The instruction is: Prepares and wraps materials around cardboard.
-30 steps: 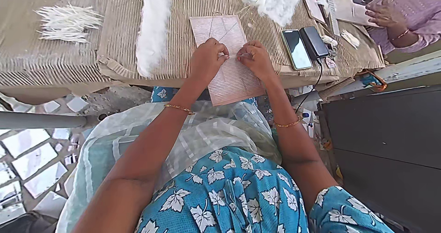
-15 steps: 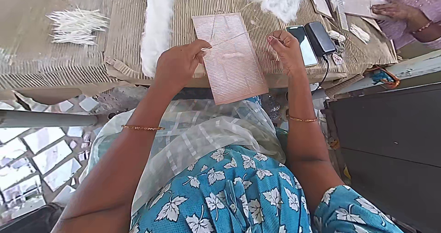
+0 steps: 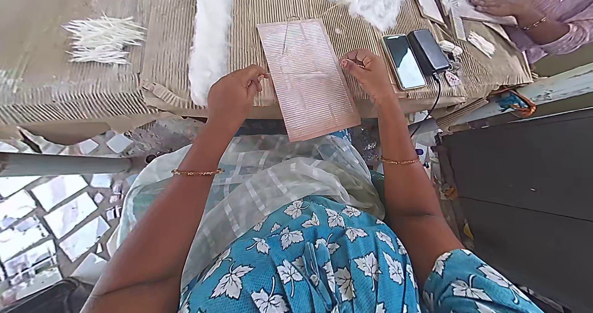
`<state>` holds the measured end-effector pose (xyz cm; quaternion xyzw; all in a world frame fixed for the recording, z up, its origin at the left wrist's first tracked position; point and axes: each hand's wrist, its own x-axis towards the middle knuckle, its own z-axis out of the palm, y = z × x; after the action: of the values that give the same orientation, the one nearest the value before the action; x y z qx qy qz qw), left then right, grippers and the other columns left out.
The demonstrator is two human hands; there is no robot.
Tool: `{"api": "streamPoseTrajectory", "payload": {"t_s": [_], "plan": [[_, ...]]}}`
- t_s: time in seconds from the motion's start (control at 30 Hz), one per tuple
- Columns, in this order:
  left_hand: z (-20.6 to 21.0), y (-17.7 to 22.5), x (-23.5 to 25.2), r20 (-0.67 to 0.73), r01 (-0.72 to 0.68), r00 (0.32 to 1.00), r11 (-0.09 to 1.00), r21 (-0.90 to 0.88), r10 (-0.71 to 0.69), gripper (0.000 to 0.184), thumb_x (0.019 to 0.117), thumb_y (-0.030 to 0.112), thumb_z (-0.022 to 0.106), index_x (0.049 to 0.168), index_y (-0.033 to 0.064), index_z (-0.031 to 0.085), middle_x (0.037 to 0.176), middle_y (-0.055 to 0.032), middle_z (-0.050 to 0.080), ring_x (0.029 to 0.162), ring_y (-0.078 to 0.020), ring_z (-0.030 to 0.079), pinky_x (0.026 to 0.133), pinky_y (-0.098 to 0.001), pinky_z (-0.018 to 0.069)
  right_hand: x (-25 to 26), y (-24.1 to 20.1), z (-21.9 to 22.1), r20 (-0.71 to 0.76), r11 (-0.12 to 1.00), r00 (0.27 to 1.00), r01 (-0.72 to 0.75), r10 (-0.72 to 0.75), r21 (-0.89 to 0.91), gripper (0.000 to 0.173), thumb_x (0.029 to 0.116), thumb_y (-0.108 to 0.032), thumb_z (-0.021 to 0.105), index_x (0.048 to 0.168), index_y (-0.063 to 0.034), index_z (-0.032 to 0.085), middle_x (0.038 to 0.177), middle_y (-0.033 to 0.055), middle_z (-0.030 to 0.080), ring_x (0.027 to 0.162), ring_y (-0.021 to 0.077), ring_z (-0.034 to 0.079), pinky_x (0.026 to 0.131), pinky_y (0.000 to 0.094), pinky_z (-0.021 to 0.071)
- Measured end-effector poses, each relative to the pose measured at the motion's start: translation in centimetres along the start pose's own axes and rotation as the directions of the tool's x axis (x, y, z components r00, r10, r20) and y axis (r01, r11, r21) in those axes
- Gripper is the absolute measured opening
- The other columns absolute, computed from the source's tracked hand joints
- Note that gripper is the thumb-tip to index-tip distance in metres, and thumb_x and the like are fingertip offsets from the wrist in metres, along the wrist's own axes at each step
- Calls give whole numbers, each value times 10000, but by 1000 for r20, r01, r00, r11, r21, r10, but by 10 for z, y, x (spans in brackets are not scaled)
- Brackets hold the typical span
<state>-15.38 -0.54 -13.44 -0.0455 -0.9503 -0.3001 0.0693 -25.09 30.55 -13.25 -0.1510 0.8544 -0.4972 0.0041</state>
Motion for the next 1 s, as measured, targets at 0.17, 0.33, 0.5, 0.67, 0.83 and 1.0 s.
{"api": "streamPoseTrajectory", "payload": {"t_s": [0.17,0.33,0.5,0.67,0.83,1.0], "plan": [[1,5,2,16,40,999,996,76,-42,333,1111,96,405,1306,98,675,1061,-195,723,996,-419,695,844,-660,500,0,-4,4,45,997,999,25,-22,-79,183,1008,-185,635,1093,-52,729,1145,88,657,1022,98,616,890,264,506],[0,10,2,27,66,997,991,113,-69,313,1104,97,429,1293,107,679,1079,-194,721,993,-420,695,827,-658,502,-2,-15,9,97,978,993,86,-69,-188,184,1010,-192,626,1081,-65,740,1181,100,658,978,120,610,825,285,494],[2,7,4,15,34,999,989,145,-36,284,1095,98,466,1268,107,692,1068,-203,717,964,-431,695,789,-650,509,-4,-18,9,90,970,994,78,-59,-232,184,1021,-184,612,1088,-72,741,1191,110,659,977,139,617,833,295,499],[2,8,5,42,35,998,983,181,-43,276,1088,87,476,1266,107,686,1106,-206,713,1003,-433,696,802,-657,513,-6,-25,24,158,907,965,251,-209,-337,396,1092,-248,467,1350,-13,653,1422,175,609,1363,298,549,1152,445,404],[1,12,6,71,46,995,968,248,-66,285,1094,97,466,1280,131,680,1143,-206,710,1040,-443,693,819,-654,523,-5,-36,72,418,802,905,303,-74,-514,846,1060,-629,222,1619,5,231,1709,166,169,1593,296,117,1278,550,35],[0,21,1,96,59,992,967,248,-85,300,1110,188,462,1278,104,696,1180,-222,682,1061,-468,675,825,-671,521,-10,-40,77,448,723,894,306,6,-620,951,1016,-716,226,1622,17,199,1712,173,144,1595,295,106,1279,538,30]]}}
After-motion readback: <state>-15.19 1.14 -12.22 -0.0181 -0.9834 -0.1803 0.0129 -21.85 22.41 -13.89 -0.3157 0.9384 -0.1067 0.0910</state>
